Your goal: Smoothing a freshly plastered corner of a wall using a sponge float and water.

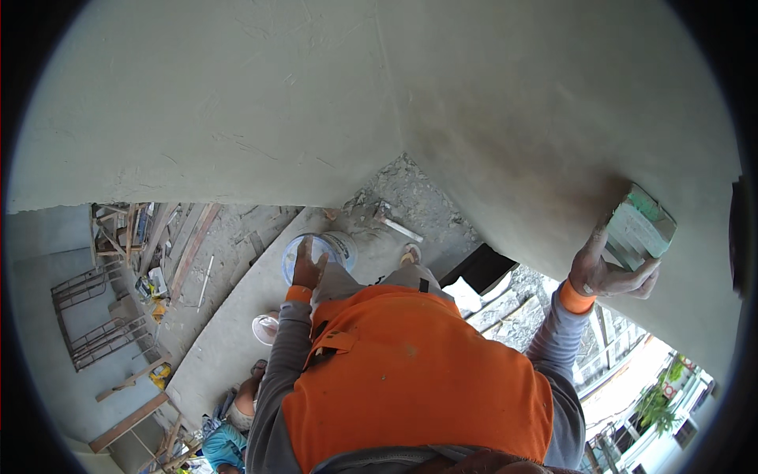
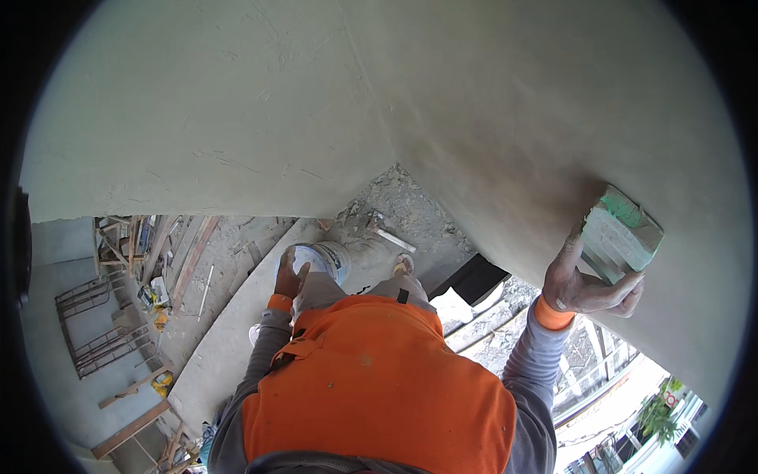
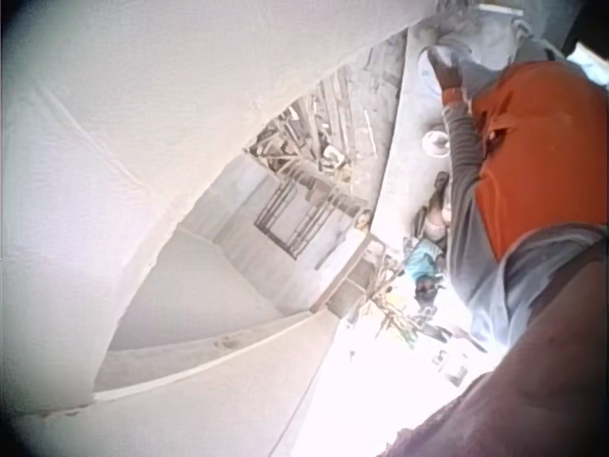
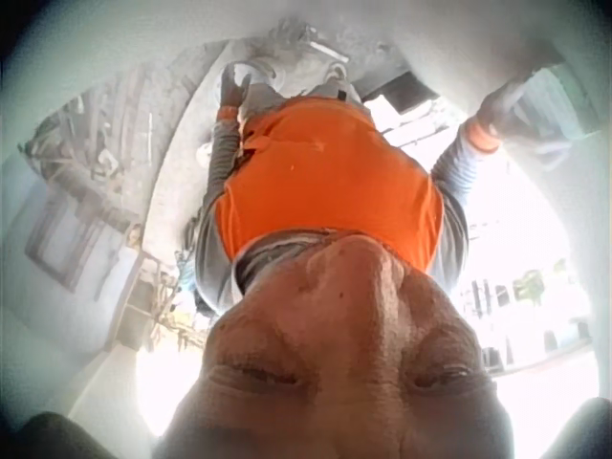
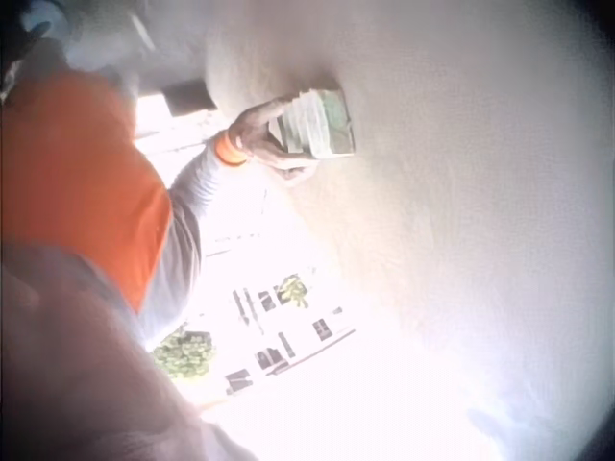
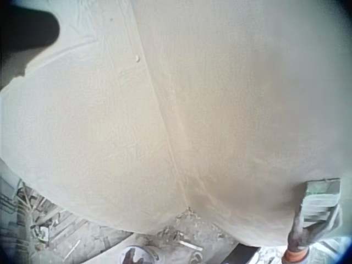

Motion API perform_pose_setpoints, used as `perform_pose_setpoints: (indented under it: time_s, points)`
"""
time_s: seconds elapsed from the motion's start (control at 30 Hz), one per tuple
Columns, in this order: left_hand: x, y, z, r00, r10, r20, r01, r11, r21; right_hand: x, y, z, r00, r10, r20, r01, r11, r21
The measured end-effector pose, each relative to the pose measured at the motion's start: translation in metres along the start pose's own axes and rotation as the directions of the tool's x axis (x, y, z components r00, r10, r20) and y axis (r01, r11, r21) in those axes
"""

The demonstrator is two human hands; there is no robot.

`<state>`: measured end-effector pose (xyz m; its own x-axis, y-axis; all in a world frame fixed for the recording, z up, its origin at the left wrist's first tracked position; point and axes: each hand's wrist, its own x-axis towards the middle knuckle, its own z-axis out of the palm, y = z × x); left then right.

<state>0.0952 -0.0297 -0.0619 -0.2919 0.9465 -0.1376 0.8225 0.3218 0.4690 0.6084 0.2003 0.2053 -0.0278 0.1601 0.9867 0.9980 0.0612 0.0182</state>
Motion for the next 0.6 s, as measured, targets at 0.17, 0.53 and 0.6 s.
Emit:
perform_pose_setpoints:
  time_s: [0.17,0.53,0.6]
  points:
    - [0.012,0.021,-0.001,0.998,0.02,0.061,-0.013,0.992,-0.122,0.008,-0.006,-0.007,0.999,-0.024,0.021,0.023,1.0,0.019]
    - [0.03,0.079,-0.006,0.976,0.132,0.174,-0.099,0.977,-0.188,0.003,-0.013,-0.016,0.998,-0.04,0.058,0.038,0.999,0.032]
    - [0.032,0.093,-0.016,0.975,0.117,0.187,-0.075,0.973,-0.216,0.001,-0.015,-0.014,0.997,-0.041,0.06,0.038,0.998,0.057]
